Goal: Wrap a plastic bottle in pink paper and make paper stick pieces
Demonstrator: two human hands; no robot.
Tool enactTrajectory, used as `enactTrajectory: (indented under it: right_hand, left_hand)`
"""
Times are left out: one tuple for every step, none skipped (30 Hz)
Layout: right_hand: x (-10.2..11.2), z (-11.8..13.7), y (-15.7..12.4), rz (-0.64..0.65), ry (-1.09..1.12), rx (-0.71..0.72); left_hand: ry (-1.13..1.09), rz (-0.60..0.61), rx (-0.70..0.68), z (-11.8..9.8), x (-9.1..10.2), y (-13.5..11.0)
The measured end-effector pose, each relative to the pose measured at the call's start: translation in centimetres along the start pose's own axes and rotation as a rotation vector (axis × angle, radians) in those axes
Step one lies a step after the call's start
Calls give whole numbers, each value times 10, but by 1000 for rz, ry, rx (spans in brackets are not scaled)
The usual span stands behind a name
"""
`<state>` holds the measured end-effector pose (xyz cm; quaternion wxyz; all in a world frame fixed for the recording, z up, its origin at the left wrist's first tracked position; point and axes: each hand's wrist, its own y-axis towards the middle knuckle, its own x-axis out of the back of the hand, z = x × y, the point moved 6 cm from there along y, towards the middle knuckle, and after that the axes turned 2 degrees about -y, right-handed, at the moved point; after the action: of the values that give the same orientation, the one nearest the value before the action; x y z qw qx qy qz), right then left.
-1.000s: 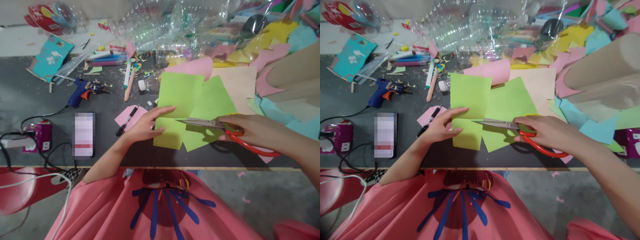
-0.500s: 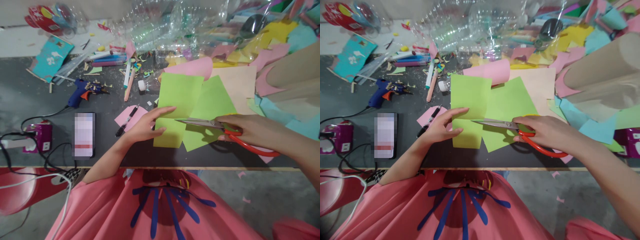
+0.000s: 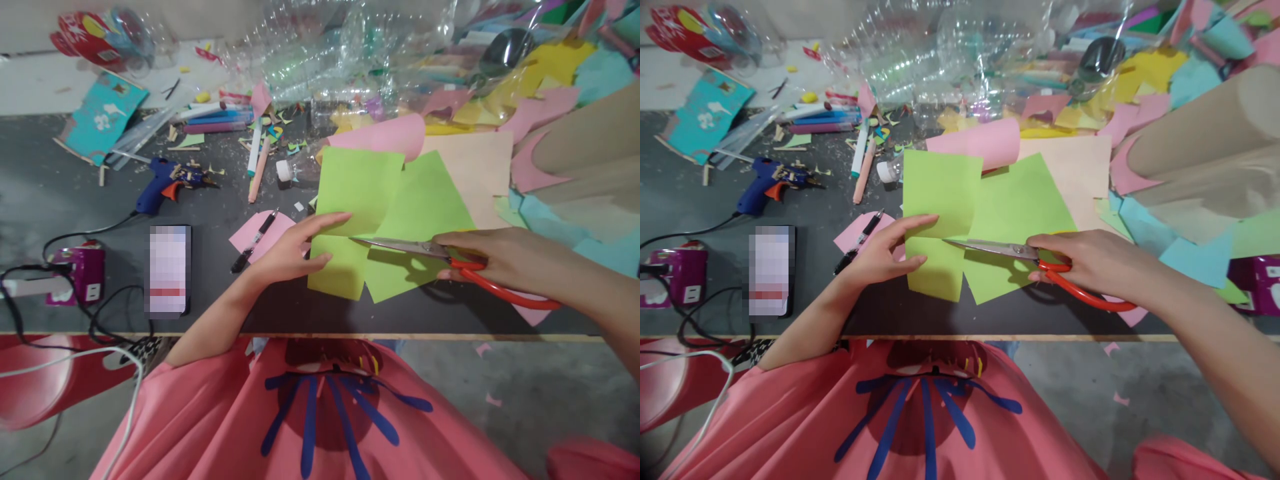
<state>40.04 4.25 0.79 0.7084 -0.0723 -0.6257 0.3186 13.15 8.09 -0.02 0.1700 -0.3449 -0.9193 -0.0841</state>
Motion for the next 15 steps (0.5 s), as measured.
enactTrajectory:
  right_hand:
    - [0, 0, 0, 11, 10, -4]
    - [0, 1, 0, 22, 24, -9]
    - [0, 2, 0, 36, 39, -12]
    - [1, 4, 0, 46, 51, -18]
    - [2, 5, 0, 55, 58, -24]
    - [3, 6, -1, 63, 58, -33]
    - [4, 7, -1, 71, 51, -45]
    - [5, 8, -2, 77, 41, -59]
    - [6, 8, -3, 85, 31, -72]
    - [6, 9, -3, 91, 22, -80]
    - [7, 11, -4, 95, 16, -79]
    - [8, 13, -4, 96, 13, -72]
    - [9, 16, -4, 98, 14, -58]
    - [9, 19, -4, 101, 21, -38]
    - [9, 22, -4, 103, 30, -16]
  left_hand:
    - [1, 3, 1, 0, 0, 0]
    - [2, 5, 4, 1, 0, 0]
    - [1, 5, 9, 1, 0, 0]
    - [1, 2, 13, 1, 0, 1]
    - [1, -1, 17, 1, 0, 1]
    - [1, -3, 21, 1, 0, 1]
    - [2, -4, 25, 0, 0, 1]
    - [3, -2, 29, 0, 0, 1]
    - [6, 4, 34, 0, 0, 1]
    - [6, 12, 37, 0, -1, 1]
    - [5, 20, 38, 0, -2, 1]
    - [3, 26, 34, 0, -3, 1]
    - [0, 29, 29, 1, -4, 1]
    - [-2, 31, 24, 1, -5, 1]
    - [-4, 33, 18, 2, -6, 0]
